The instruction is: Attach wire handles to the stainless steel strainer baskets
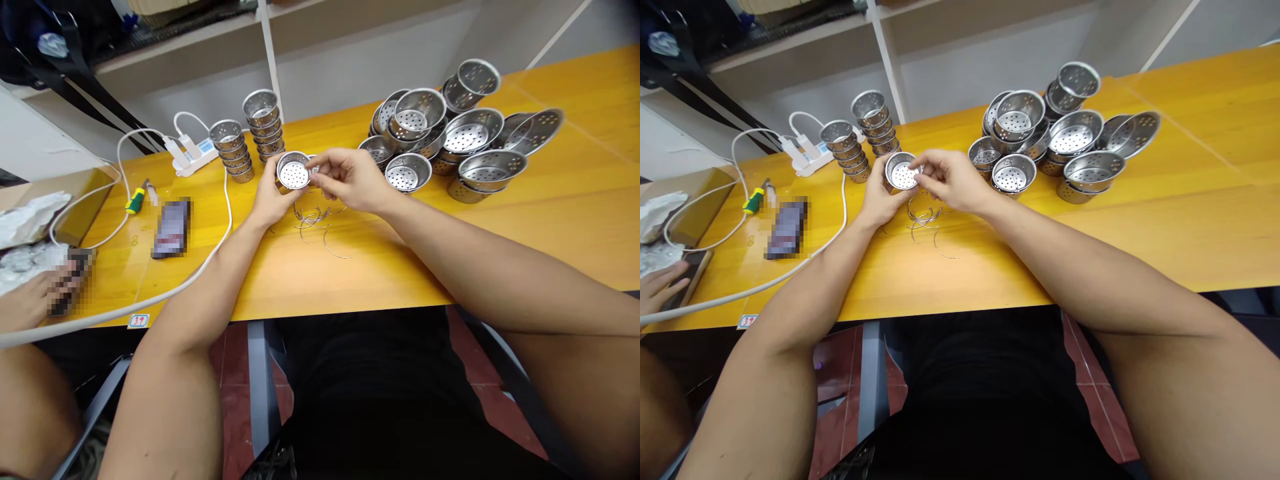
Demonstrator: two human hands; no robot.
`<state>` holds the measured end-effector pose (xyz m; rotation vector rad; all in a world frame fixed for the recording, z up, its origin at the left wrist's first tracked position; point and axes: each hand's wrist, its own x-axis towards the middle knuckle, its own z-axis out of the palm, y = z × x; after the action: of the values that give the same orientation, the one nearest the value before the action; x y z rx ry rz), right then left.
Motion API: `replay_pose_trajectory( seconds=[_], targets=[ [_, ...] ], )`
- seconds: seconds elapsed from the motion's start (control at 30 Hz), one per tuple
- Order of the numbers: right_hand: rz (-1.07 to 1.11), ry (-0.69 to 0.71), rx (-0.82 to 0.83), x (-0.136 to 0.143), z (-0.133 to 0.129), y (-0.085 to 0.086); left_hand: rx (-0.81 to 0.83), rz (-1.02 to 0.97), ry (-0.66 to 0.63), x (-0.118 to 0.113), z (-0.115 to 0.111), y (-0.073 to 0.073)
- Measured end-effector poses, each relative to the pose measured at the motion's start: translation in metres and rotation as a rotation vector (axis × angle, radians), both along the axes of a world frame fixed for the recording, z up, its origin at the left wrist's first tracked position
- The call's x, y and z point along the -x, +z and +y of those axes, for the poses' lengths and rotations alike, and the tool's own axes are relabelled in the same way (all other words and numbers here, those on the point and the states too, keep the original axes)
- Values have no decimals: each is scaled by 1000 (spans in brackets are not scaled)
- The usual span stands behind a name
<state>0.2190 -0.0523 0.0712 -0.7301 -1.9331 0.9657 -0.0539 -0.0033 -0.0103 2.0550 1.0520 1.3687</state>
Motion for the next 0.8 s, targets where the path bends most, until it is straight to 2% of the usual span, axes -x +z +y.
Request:
replay_pose_trajectory(
  seconds=[0.13,0.3,0.57,0.8],
  targets=[
    [15,-182,-97,-3,15,-5,-20,-5,2,0,-1,1],
    [-16,-272,-120,-6,29,-11,-25,7,17,1,-2,2],
    [-64,-287,-120,1,30,-17,-55,-3,102,-3,-3,7],
    [-57,-295,-237,5,44,-38,-88,-8,18,-3,1,-2]
  ],
)
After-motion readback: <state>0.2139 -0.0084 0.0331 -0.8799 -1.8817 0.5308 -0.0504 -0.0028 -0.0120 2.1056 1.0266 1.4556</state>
